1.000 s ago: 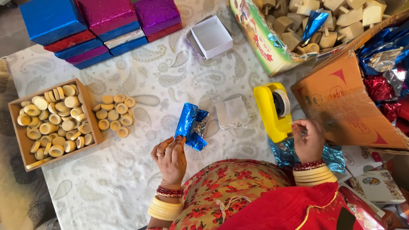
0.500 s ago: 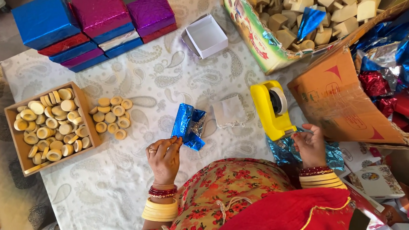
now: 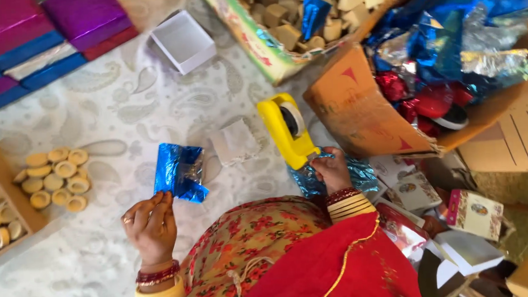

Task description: Wrapping small circular items in blue foil and assembling them with wooden pegs into boxes.

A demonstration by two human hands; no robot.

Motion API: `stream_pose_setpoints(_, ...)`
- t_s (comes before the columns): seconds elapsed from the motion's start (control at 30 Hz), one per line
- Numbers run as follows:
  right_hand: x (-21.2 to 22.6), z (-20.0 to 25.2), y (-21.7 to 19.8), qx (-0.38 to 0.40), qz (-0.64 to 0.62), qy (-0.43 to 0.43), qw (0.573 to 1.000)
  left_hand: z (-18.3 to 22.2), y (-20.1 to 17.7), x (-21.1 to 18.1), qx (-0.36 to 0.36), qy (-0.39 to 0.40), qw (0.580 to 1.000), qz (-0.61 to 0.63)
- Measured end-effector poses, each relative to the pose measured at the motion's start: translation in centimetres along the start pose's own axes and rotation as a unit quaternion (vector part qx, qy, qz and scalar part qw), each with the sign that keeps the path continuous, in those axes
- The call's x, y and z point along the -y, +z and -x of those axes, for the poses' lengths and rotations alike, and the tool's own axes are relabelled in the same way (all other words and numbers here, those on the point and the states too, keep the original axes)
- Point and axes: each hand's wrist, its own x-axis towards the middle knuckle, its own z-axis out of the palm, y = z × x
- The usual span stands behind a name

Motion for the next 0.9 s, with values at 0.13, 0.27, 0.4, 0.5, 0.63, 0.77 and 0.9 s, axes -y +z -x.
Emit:
stream_pose_setpoints(0.13, -3.7, -2.3, -3.7, 0.026, 0.151, -0.073, 0.985, 0.3, 0.2, 0.2, -0.011, -0.017, 0.999, 0.044)
stream_pose_setpoints(0.27, 0.1, -0.1, -1.1, 0.051, 0.523, -0.19, 0.83, -0.6, 0.0, 0.1, -0.035, -0.013, 0.998, 0.058)
stream_pose_setpoints(0.4, 8.2, 5.8, 7.4, 0.234, 0.532, -0.263, 0.77, 0.0, -0.4, -1.0, -0.001, 0.007, 0.998, 0.056)
stream_pose_setpoints(0.5, 9.2, 6.1, 14.5, 0.367, 0.257, -0.208, 0.869, 0.3, 0.5, -1.7, -0.007, 0.042, 0.998, 0.037)
stream_pose_setpoints(0.63, 8.4, 5.4, 22.1, 0.405, 0.247, -0.167, 0.864, 0.4, 0.3, -2.8, -0.002, 0.074, 0.997, 0.002)
stream_pose_setpoints(0.77, 8.7, 5.9, 25.8, 0.388, 0.292, -0.177, 0.856, 0.5, 0.2, -3.1, 0.003, 0.077, 0.997, -0.012)
stream_pose_setpoints(0.9, 8.8, 6.3, 26.7, 0.351, 0.358, -0.202, 0.841, 1.2, 0.5, -3.0, 0.011, 0.063, 0.998, -0.015)
